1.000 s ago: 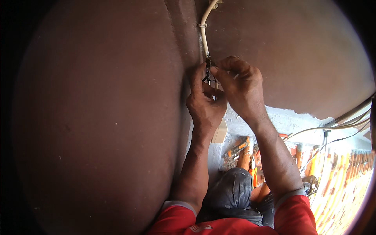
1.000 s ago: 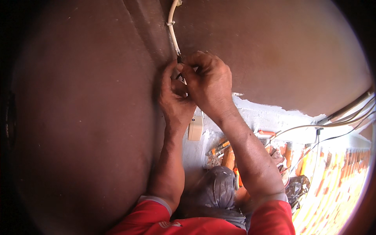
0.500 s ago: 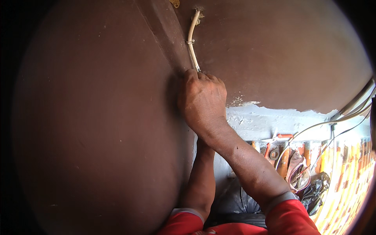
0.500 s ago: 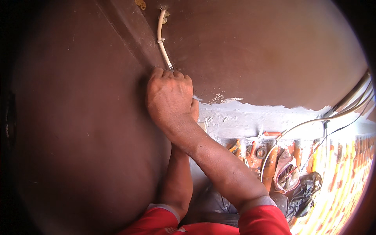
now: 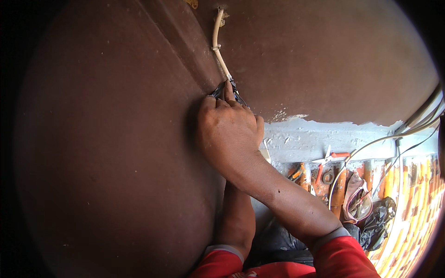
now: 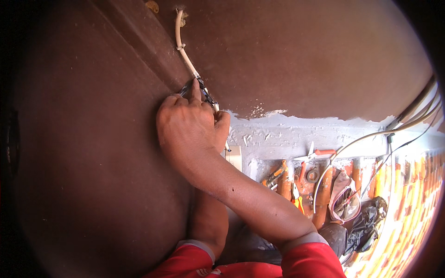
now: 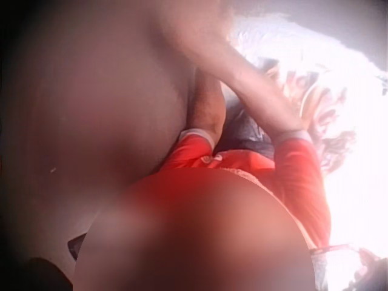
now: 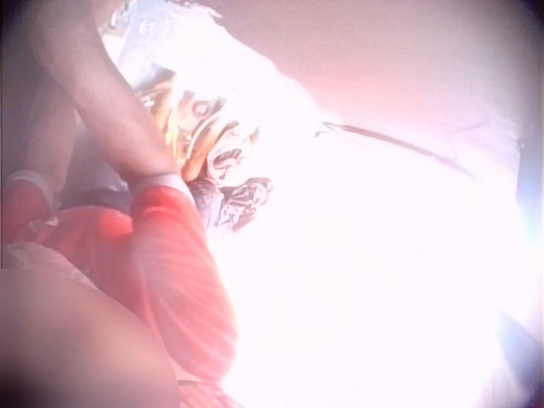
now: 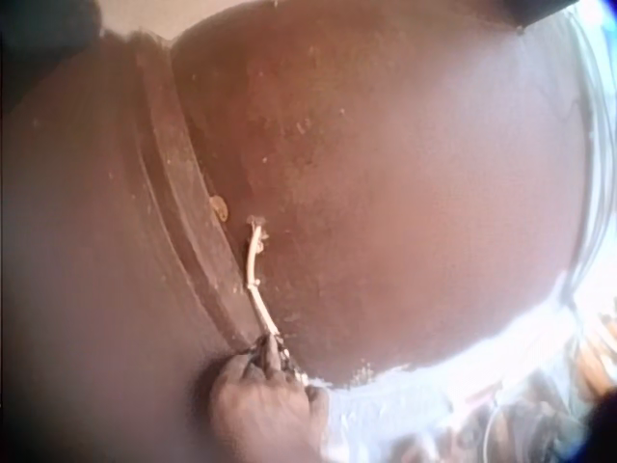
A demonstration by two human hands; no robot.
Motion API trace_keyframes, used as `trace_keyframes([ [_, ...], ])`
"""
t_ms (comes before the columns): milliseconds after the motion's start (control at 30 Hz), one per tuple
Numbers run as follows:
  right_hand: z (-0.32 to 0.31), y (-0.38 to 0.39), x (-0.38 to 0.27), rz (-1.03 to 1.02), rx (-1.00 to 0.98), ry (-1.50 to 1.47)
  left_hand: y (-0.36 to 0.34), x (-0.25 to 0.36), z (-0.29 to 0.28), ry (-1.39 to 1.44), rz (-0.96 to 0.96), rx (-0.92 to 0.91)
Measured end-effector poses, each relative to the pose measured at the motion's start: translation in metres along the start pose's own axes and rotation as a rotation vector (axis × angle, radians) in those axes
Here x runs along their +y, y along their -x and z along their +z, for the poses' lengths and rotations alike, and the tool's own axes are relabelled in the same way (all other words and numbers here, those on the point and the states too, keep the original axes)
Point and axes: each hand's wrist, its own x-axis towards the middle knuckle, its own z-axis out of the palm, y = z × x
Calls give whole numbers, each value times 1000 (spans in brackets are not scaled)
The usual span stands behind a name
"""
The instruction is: The person is repairing electrical wiring on a wall. They use pliers to strip and cut wires, then wrap the connections with black electrical tape.
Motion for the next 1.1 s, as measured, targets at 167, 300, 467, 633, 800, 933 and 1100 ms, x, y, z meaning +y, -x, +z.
trace_keyframes([
  [167, -33, -1, 36, 108, 266, -309, -39, -8, -5, 366, -216, -164],
  [300, -15, -43, 112, 126, 56, -613, -49, 14, -6, 465, -300, -157],
  [467, -2, -69, 112, 29, -201, -807, -49, 22, -8, 428, -270, -117],
  [633, -5, -66, 114, -118, 53, -238, -49, 20, -7, 374, -246, -129],
  [800, -31, -53, 104, -17, 91, -265, -45, 15, -11, 360, -215, -100],
  [933, -12, -64, 120, -133, -3, -467, -52, 22, -6, 346, -227, -135],
  [1100, -18, -60, 120, 91, -132, -643, -47, 19, -11, 382, -253, -114],
])
